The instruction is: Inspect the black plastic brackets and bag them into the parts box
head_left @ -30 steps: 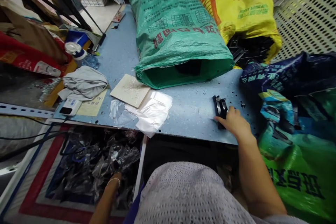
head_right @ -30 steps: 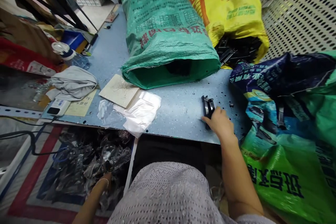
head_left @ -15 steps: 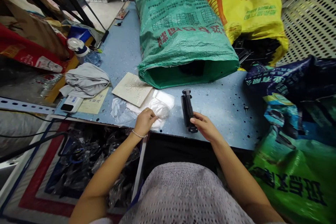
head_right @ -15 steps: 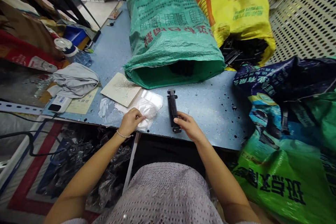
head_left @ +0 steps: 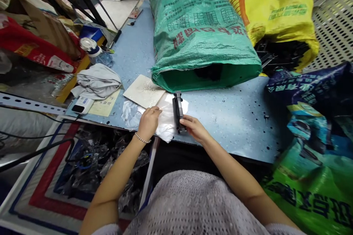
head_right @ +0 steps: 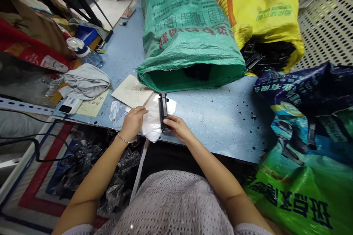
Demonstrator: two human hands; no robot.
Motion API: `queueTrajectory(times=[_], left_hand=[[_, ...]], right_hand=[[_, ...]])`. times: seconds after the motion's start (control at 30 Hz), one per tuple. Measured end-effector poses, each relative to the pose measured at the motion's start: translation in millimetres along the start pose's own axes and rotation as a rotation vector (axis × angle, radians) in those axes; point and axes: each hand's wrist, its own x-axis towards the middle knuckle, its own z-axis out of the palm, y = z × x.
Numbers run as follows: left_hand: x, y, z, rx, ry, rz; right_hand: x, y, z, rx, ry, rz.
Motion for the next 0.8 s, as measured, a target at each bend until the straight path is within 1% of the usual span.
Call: queueTrajectory(times=[0.03, 0.07, 0.13, 0.17, 0.23, 0.3, 0.33, 0.4, 0.47, 0.5, 0.57, 0.6, 0.63, 0.67, 0.7, 0.77, 0.8], left_hand=[[1.6, -2.9, -0.5, 0.047, -0.001, 0.02], [3.5, -5.3, -0.5, 0.053, -0.006, 0.036], [6.7, -6.7, -0.4, 0.003, -0.002, 0.06], [7.1, -5.1, -0.6, -0.03, 0.006, 0.069], [3.7, 2.9, -2.0, -0.073, 0.011, 0.11], [-6.5, 15.8, -3.6, -0.082, -0.021, 0.21], [-13.8, 23.0, -4.0, -0.085, -0.057, 0.274], [-30.0, 36.5, -3.0, -0.105, -0.142, 0.388], [-43.5, 45.5, 0.7, -0.133, -0.207, 0.442], [-47.8, 47.9, 3.0, -0.138, -0.226, 0.451], [-51.3, 50.2, 6.6, -0.107, -0.253, 0.447], [-51.2, 51.4, 6.6, -0.078, -0.262, 0.447], [-51.0, 53.3, 4.7, -0.043, -0.253, 0.446], [-51.4, 56.5, 0.1, -0.005, -0.23, 0.447], [-53.3, 60.6, -7.2, 0.033, -0.202, 0.449], [-63.8, 69.0, -28.9, 0.093, -0.171, 0.426], [-72.8, 70.7, -41.6, 0.118, -0.194, 0.376]], right_hand=[[-5.9, -1.7, -5.0, -0.078, 0.031, -0.032], [-13.0, -3.8, -9.9, -0.152, 0.03, -0.059], [-27.2, -7.1, -17.4, -0.25, -0.061, -0.063], [-32.5, -7.6, -19.7, -0.257, -0.129, -0.025], [-36.6, -6.1, -21.7, -0.184, -0.236, 0.104], [-32.0, -2.6, -20.8, -0.033, -0.272, 0.2], [-27.5, -0.8, -19.2, 0.052, -0.276, 0.214], [-17.4, 2.5, -13.6, 0.175, -0.243, 0.16], [-9.9, 6.0, -4.8, 0.148, -0.155, 0.057], [-8.2, 8.2, 0.2, 0.071, -0.099, -0.009], [-9.0, 13.0, 9.6, -0.155, -0.002, -0.149], [-11.4, 15.0, 13.2, -0.264, 0.023, -0.215], [-14.8, 16.3, 15.9, -0.343, 0.021, -0.266], [-18.8, 16.7, 17.6, -0.384, -0.017, -0.289], [-23.1, 15.9, 18.3, -0.393, -0.089, -0.282], [-30.8, 11.5, 17.4, -0.359, -0.29, -0.215], [-33.4, 8.2, 15.8, -0.34, -0.379, -0.175]])
